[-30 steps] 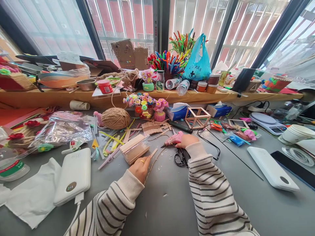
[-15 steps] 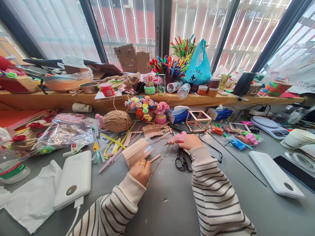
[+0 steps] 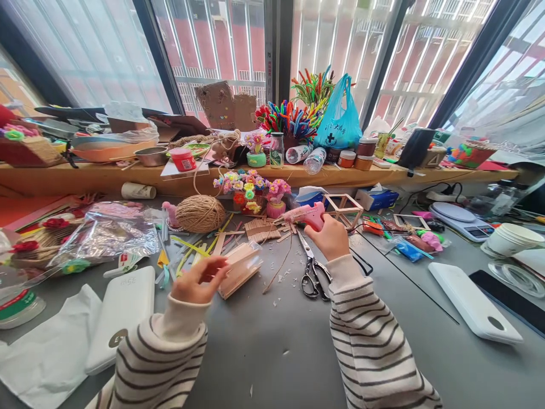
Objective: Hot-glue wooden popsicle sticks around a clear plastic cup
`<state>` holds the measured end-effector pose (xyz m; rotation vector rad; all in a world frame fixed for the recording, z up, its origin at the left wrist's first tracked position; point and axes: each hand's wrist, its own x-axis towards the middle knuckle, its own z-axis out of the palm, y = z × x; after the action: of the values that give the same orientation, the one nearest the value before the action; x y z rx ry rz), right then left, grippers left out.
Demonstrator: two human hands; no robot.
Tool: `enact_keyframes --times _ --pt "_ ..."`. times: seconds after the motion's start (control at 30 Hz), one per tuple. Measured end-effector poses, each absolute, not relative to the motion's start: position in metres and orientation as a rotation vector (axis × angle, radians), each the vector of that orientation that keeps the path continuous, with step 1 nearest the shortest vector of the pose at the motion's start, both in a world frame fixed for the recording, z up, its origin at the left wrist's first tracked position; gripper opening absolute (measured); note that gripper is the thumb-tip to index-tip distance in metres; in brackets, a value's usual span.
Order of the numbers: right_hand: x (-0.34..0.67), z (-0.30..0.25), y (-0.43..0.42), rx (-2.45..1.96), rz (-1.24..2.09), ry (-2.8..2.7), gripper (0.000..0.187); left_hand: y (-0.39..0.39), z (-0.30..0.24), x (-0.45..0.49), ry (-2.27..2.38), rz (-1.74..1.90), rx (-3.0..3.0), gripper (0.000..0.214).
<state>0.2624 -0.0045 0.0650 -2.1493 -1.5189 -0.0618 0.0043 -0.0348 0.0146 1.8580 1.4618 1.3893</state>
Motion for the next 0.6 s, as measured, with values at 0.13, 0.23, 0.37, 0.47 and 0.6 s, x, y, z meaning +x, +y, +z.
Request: enact_keyframes --times 0.13,0.23,0.37,0.47,0.6 --pt "0.268 0.064 -0.004 -2.117 -0.072 -1.479 0.032 -0.020 0.014 -0.011 1.331 1.403 1.431 0.035" --pt "0.275 0.062 -0.004 -2.130 -0.030 -1.562 0.031 -0.017 0.012 -0.013 1.348 1.405 1.389 0.036" --pt "0.276 0.065 -0.004 -2.131 -0.026 -1.601 0.029 -0.016 0.022 -0.015 1.382 1.462 1.364 0.038" --pt "0.274 0.071 -0.007 -2.074 0.039 -1.567 0.030 -0.016 0.030 -0.013 1.360 1.465 1.407 0.036" --pt "0.276 0.078 -0.011 -1.896 0.244 -1.474 0.038 -0.024 0.038 0.008 1.286 1.378 1.543 0.031"
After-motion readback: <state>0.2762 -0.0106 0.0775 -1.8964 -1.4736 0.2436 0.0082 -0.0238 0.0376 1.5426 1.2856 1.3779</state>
